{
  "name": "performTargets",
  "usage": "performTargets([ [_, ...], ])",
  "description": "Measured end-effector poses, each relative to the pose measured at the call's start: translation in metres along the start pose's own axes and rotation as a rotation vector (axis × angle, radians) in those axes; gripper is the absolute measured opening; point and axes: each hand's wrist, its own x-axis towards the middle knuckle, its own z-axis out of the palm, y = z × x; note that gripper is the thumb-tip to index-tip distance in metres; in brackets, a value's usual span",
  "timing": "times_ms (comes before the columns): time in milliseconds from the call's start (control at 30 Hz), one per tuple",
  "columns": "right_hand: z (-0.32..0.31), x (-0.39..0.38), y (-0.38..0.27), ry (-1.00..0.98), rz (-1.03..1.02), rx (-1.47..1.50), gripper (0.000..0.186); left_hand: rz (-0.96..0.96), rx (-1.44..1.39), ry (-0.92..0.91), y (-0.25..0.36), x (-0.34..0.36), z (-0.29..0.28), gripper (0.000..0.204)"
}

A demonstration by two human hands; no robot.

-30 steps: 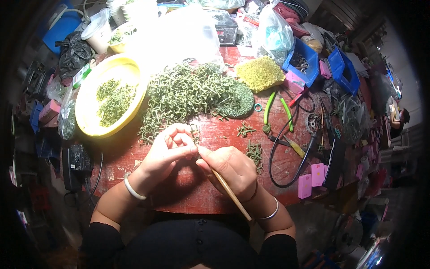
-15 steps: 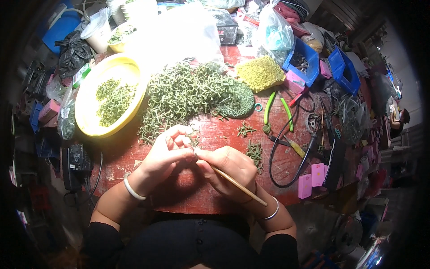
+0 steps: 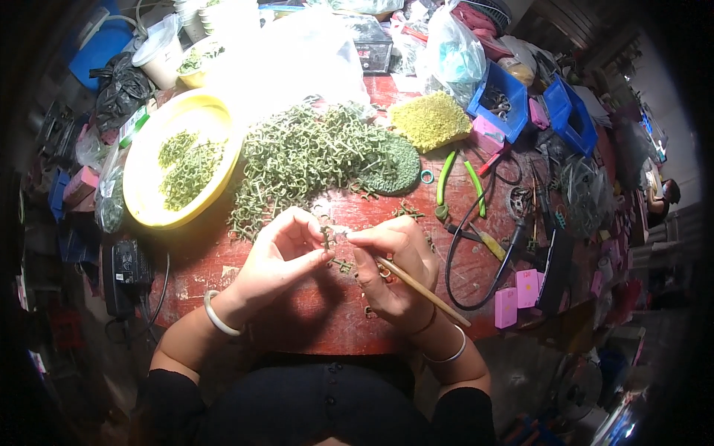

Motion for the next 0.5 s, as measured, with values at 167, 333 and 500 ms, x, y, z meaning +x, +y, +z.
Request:
performTargets([
  [167,-0.004,0.001,0.0,0.017,-0.064,-0.03,0.018,0.0,0.126,0.029,0.004,0.0,0.007,0.018],
  [333,-0.006,-0.001,-0.001,-0.021,-0.111,-0.018,0.018,0.114,0.379,0.055,0.003,-0.001,0.005,0.019],
  [500,-0.004,-0.001,0.001,-0.027,-0.122,-0.05,0.017,0.25,0.614,0.01,0.01,0.001,0.008,0.025],
])
